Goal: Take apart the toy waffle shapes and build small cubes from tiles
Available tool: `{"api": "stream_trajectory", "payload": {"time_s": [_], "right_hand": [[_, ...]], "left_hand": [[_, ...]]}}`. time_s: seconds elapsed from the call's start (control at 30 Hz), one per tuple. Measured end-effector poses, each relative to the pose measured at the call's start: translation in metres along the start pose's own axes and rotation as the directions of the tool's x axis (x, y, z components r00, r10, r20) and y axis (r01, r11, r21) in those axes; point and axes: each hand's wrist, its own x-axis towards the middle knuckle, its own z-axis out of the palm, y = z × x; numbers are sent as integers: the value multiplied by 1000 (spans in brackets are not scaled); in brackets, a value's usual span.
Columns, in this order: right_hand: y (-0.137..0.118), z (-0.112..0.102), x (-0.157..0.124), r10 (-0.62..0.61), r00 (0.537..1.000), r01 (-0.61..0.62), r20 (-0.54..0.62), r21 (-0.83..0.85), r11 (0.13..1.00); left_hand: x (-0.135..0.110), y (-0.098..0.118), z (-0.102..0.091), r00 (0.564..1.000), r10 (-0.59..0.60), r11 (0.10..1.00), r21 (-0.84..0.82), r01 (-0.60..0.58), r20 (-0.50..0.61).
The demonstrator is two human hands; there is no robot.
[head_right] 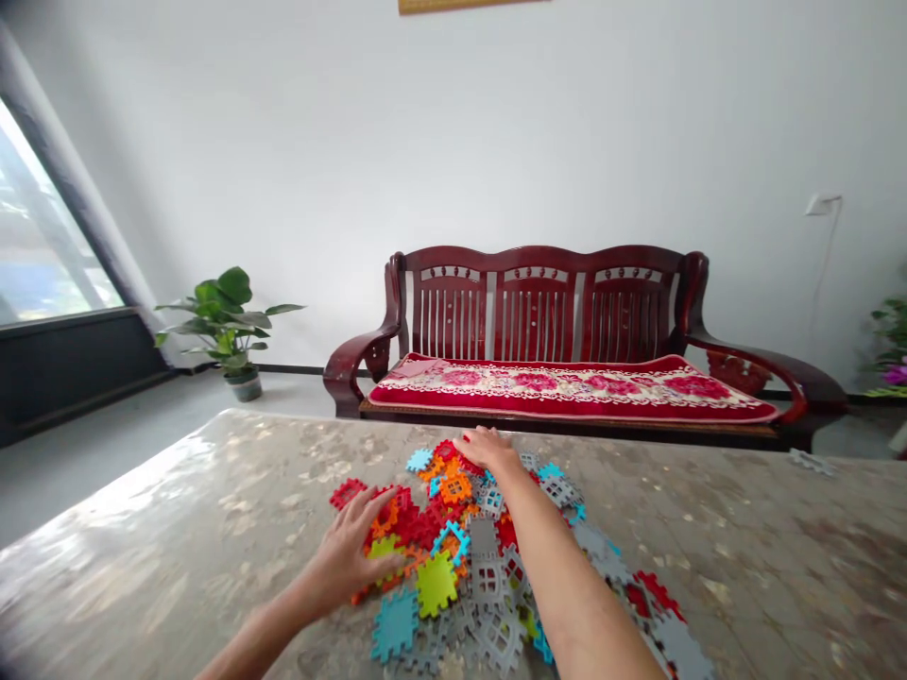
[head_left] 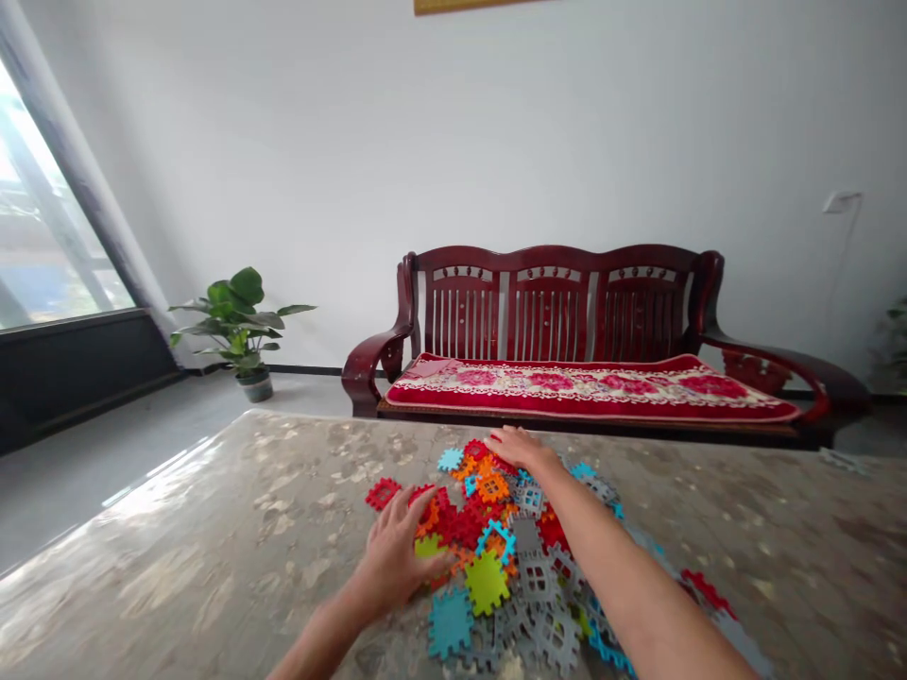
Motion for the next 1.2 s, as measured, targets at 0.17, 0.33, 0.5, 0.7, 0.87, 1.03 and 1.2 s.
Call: {"api": "stream_trajectory", "payload": {"time_s": [0.17, 0.33, 0.5, 0.7, 0.87, 1.03, 1.2], "right_hand": [[-6, 2, -18, -59, 998, 59, 34, -8, 998], [-8, -5, -35, -136, 990, 135, 25, 34, 990], [-5, -3, -33, -211, 974, 192, 81, 197, 962], [2, 4, -30, -251, 959, 159, 135, 475, 865], [4, -9, -47, -267, 954, 116, 137, 651, 750], [1, -25, -71, -312, 940, 101, 139, 760, 642], [15, -43, -103, -348, 933, 124, 85, 835, 537]], "left_hand": [[-36, 31, 26, 977, 114, 991, 45, -124, 180], [-38, 55, 31, 984, 90, 991, 80, -103, 152], [-30, 58, 31, 992, 101, 993, 57, -105, 72], [-21, 57, 36, 996, 85, 995, 48, -85, -5], [-6, 61, 36, 996, 20, 999, -28, -23, -84], [4, 72, 40, 986, 59, 962, -255, -98, -157], [9, 86, 43, 954, 166, 862, -433, -264, -251]]}}
